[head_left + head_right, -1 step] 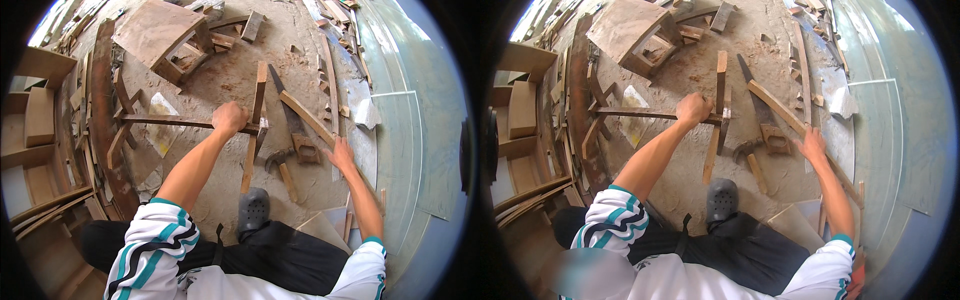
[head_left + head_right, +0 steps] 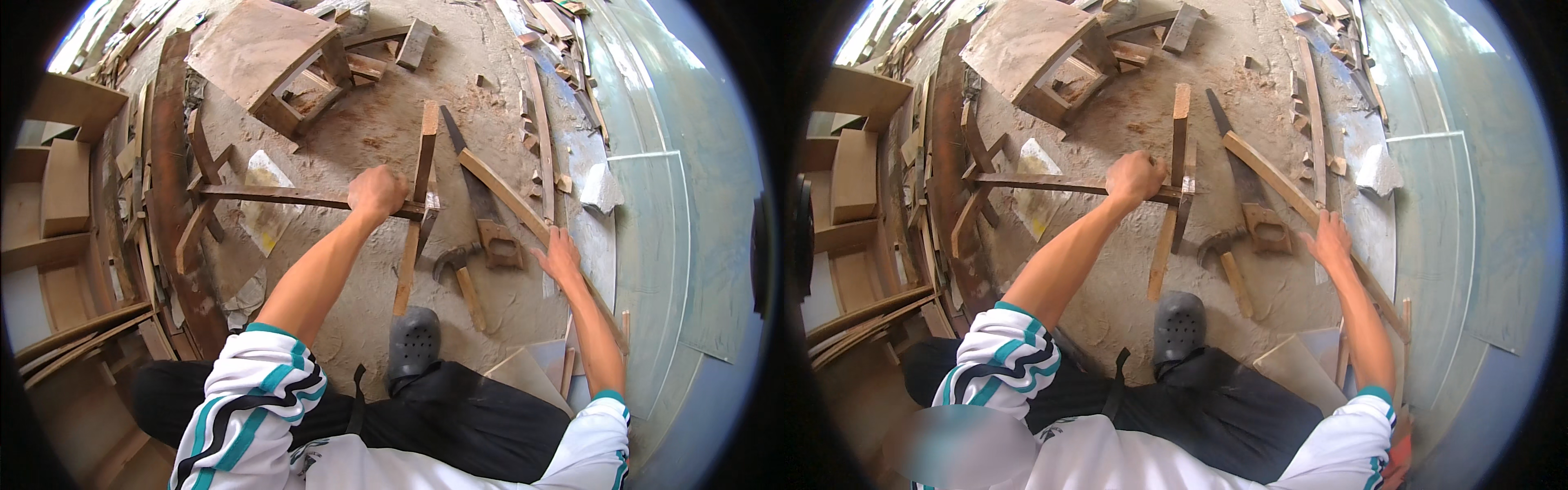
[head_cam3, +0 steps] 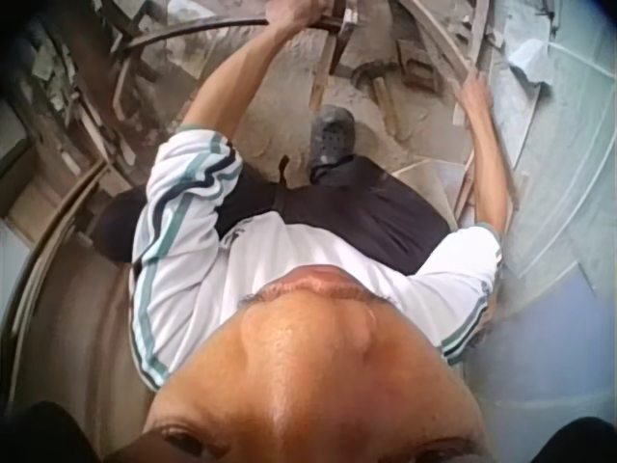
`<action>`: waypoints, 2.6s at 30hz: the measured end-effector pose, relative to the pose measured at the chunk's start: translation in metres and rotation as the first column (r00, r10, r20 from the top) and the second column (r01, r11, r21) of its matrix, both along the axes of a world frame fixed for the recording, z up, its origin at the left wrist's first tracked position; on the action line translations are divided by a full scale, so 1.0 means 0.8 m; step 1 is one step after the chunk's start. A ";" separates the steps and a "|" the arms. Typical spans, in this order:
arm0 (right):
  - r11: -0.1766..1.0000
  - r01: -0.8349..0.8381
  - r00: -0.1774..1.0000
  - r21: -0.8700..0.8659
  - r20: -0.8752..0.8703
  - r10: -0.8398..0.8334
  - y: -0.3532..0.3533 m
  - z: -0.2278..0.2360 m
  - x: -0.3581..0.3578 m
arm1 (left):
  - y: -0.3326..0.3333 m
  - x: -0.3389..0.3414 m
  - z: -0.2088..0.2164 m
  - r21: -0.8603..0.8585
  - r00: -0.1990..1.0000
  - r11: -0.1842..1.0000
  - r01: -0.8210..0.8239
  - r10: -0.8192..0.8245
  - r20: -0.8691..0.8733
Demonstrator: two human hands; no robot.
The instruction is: The person assembles a wooden frame by hammering pieces together, fitting curved slats, and sawing a small block. They repeatedly adjust and test the fit of the components on the floor.
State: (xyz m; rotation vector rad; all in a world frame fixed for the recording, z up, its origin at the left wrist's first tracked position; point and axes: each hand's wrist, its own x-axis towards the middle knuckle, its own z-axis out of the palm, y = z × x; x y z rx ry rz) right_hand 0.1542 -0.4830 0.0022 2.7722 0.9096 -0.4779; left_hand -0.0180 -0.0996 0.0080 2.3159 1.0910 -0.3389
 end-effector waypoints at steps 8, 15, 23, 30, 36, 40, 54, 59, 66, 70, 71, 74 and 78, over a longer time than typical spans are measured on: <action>0.995 0.053 0.996 0.086 0.062 -0.058 -0.111 -0.054 0.016 | -0.009 -0.014 0.001 -0.009 0.981 1.000 -0.024 0.025 0.191; 0.875 -0.213 0.957 0.435 0.274 0.097 -0.031 0.014 0.037 | 0.098 -0.058 0.037 -0.009 0.842 0.962 0.272 -0.233 0.487; 0.604 -0.495 0.868 0.624 0.386 0.312 0.237 0.106 -0.044 | 0.338 -0.212 0.112 0.364 0.899 0.915 -0.173 -0.004 0.439; 0.585 -0.603 0.798 0.543 0.383 0.466 0.386 0.085 -0.104 | 0.472 -0.314 0.065 -0.281 0.607 0.833 -0.477 0.544 0.579; 0.495 -0.724 0.688 0.480 0.557 0.466 0.434 0.063 -0.126 | 0.463 -0.282 0.033 -0.304 0.578 0.817 -0.490 0.566 0.588; 0.495 -0.693 0.721 0.524 0.515 0.463 0.454 0.061 -0.135 | 0.460 -0.272 0.010 -0.230 0.530 0.790 -0.568 0.565 0.633; 0.439 -0.717 0.697 0.541 0.542 0.469 0.484 0.057 -0.131 | 0.445 -0.270 -0.009 -0.265 0.368 0.804 -0.533 0.502 0.783; 0.475 -0.712 0.702 0.517 0.518 0.488 0.487 0.062 -0.138 | 0.451 -0.273 -0.015 -0.298 0.303 0.741 -0.601 0.557 0.774; 0.452 -0.745 0.667 0.490 0.546 0.507 0.485 0.059 -0.130 | 0.433 -0.251 -0.001 -0.044 0.439 0.658 -0.751 0.549 0.711; 0.411 -0.764 0.645 0.497 0.574 0.505 0.488 0.053 -0.125 | 0.426 -0.243 0.008 0.124 0.529 0.631 -0.766 0.509 0.679; 0.402 -0.768 0.640 0.499 0.578 0.506 0.489 0.052 -0.125 | 0.427 -0.243 0.006 0.119 0.520 0.621 -0.775 0.520 0.677; 0.423 -0.777 0.630 0.467 0.567 0.531 0.483 0.053 -0.125 | 0.418 -0.237 -0.003 0.111 0.531 0.616 -0.780 0.557 0.638; 0.425 -0.761 0.648 0.491 0.553 0.524 0.481 0.053 -0.126 | 0.421 -0.235 -0.009 0.108 0.531 0.619 -0.778 0.556 0.639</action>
